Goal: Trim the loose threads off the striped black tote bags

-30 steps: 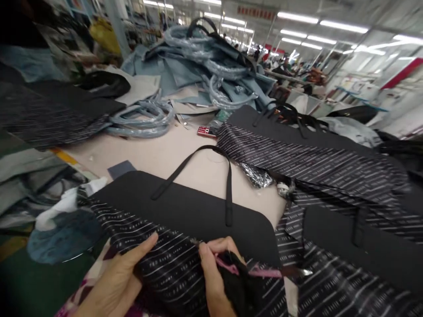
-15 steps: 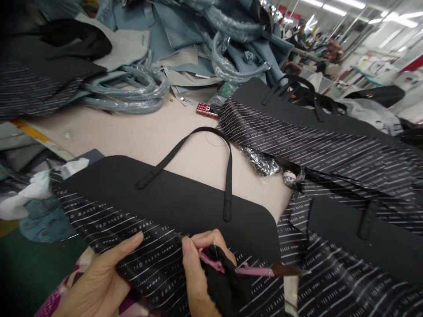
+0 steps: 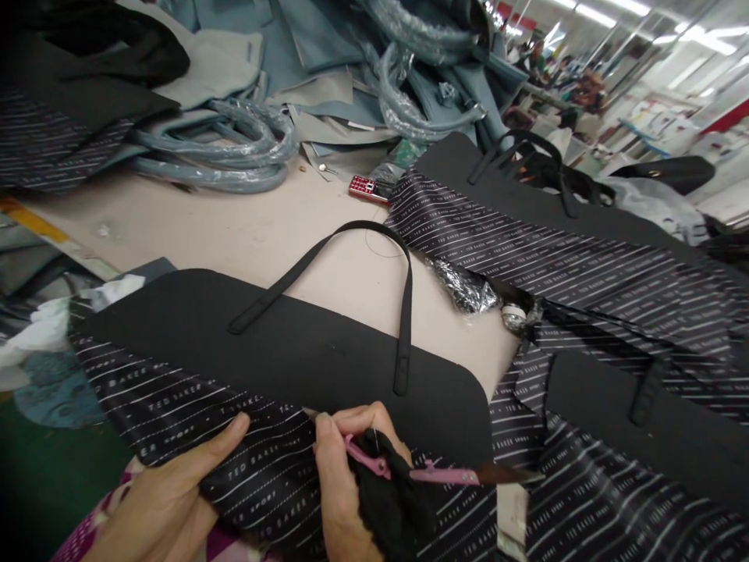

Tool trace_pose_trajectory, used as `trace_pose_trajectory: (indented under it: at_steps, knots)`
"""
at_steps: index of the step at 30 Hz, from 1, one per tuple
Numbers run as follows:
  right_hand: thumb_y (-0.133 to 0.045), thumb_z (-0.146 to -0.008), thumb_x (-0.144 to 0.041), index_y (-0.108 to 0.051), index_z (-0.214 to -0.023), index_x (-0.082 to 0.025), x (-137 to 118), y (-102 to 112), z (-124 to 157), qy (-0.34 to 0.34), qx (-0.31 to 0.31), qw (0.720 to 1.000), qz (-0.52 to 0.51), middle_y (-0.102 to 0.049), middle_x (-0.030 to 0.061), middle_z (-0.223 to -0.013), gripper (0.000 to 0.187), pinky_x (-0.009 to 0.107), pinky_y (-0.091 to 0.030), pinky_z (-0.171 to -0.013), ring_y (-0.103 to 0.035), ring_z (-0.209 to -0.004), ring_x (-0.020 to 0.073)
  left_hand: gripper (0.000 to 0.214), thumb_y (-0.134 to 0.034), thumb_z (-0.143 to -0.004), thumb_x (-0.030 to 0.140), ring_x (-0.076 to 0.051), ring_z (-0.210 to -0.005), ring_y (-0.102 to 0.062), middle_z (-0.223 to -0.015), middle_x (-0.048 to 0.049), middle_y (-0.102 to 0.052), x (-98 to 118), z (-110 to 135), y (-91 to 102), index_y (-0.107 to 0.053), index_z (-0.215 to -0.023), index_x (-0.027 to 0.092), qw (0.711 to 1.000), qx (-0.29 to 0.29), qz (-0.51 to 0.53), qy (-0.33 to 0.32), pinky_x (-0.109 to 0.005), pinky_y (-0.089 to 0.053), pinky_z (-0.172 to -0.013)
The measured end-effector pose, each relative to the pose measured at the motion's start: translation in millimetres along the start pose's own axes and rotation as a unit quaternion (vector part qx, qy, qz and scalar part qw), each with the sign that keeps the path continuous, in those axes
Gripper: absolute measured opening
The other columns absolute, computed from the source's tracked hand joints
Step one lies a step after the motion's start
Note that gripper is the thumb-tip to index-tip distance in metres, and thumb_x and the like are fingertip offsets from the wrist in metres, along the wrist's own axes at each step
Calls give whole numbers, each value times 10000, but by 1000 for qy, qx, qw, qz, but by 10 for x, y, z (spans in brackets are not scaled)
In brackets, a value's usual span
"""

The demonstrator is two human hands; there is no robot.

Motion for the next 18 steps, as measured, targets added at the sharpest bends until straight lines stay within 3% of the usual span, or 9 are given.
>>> trace_pose_trajectory:
  at_steps: [6,11,18]
  knots:
    - [-728,-1038,-473,-587,-744,-250,-89,-43,-10,30,-13,999,27,-668,4,-727,394,312,-401,-519,-542,-550,157,439,-897,-652,11,-367,-1352,-696,-1293,-93,-828,-39,-25,-4,-851,-1058,172,1000,-1,15,16,-436,-622,-1118]
    - [-757,-1013,-516,-621,-750,-259,-13,-13,-16,27,-21,998,53,-674,11,-710,392,318,-443,-495,-569,-529,172,276,-857,-783,44,-360,-1327,-715,-1226,-93,-847,-82,-43,44,-856,-1023,179,999,21,21,32,-420,-632,-1106]
    - [-752,-1010,-526,-636,-748,-259,4,-19,-13,28,-18,997,71,-673,8,-716,392,301,-469,-502,-570,-540,169,305,-853,-792,36,-347,-1321,-720,-1216,-94,-849,-133,-67,50,-853,-1066,170,998,11,42,51,-421,-620,-1126]
Point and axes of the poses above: each hand's wrist, its own z-axis away from the middle knuckle, its own y-axis out of the back of the hand, x = y × z, the point moved 8 cm from there along -z, towards the middle knuckle
